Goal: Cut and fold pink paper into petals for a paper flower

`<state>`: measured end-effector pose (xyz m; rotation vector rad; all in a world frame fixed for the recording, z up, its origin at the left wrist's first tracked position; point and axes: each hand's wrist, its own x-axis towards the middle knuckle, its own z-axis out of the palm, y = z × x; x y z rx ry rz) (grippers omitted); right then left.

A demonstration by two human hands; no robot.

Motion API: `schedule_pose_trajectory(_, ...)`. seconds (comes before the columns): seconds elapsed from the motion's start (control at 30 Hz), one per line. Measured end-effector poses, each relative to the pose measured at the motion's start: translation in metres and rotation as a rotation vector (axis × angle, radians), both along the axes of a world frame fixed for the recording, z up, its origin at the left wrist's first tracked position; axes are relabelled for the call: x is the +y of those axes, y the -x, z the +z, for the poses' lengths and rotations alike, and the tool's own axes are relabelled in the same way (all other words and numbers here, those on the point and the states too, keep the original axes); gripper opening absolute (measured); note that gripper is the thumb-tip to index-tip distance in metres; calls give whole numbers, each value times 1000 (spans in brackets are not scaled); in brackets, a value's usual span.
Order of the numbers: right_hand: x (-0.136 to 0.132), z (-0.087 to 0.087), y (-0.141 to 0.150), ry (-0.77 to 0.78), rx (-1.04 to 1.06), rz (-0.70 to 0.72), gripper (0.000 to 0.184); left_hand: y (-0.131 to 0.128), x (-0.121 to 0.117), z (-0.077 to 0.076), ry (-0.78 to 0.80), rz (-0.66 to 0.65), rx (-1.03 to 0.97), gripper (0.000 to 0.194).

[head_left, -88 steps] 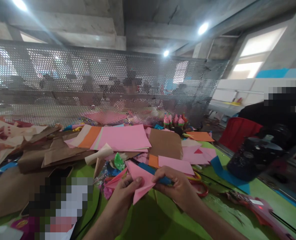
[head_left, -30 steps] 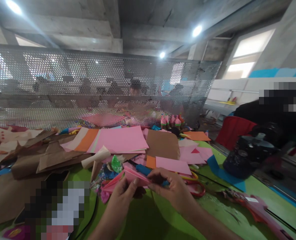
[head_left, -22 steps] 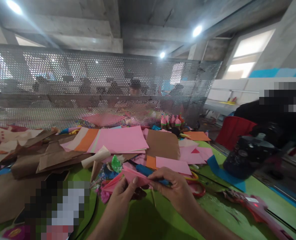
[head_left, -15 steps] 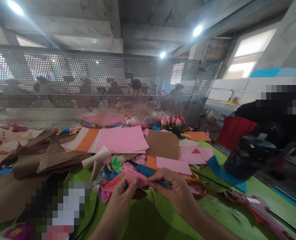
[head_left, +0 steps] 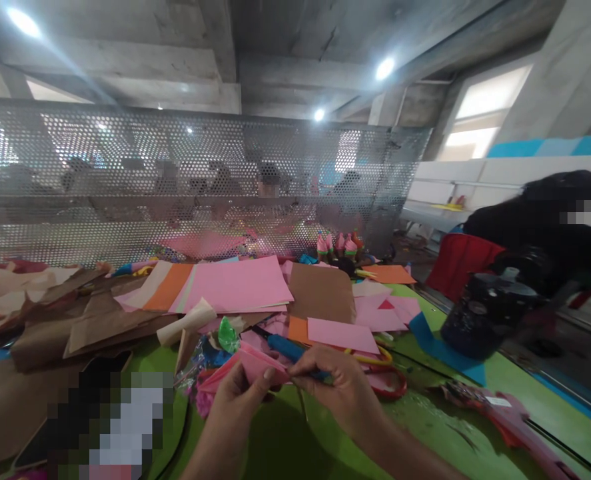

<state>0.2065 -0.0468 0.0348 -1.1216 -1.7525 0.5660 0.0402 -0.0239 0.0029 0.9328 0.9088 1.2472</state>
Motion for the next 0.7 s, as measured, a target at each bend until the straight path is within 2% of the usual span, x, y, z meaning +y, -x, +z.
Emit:
schedule_pose_trajectory(0.2, 1, 1, 1, 8, -15, 5, 7, -3, 5, -4, -34, 52, -94, 44)
schedule_pose_trajectory(0.3, 0, 1, 1, 76, 9, 4, 5, -5, 6, -4, -52, 77, -117, 42)
schedule_pose_trajectory(0.37, -1, 1, 1, 129, 11, 12, 12, -4, 5, -3, -50, 83, -118, 41)
schedule_pose_trajectory(0.57, 0, 5, 2, 199, -145, -11, 9, 4, 4, 2, 3, 35, -85, 36)
schedule_pose_trajectory(0.7, -2, 7, 3, 216, -172, -7, 9, 7, 4, 8, -8, 78, -57, 36)
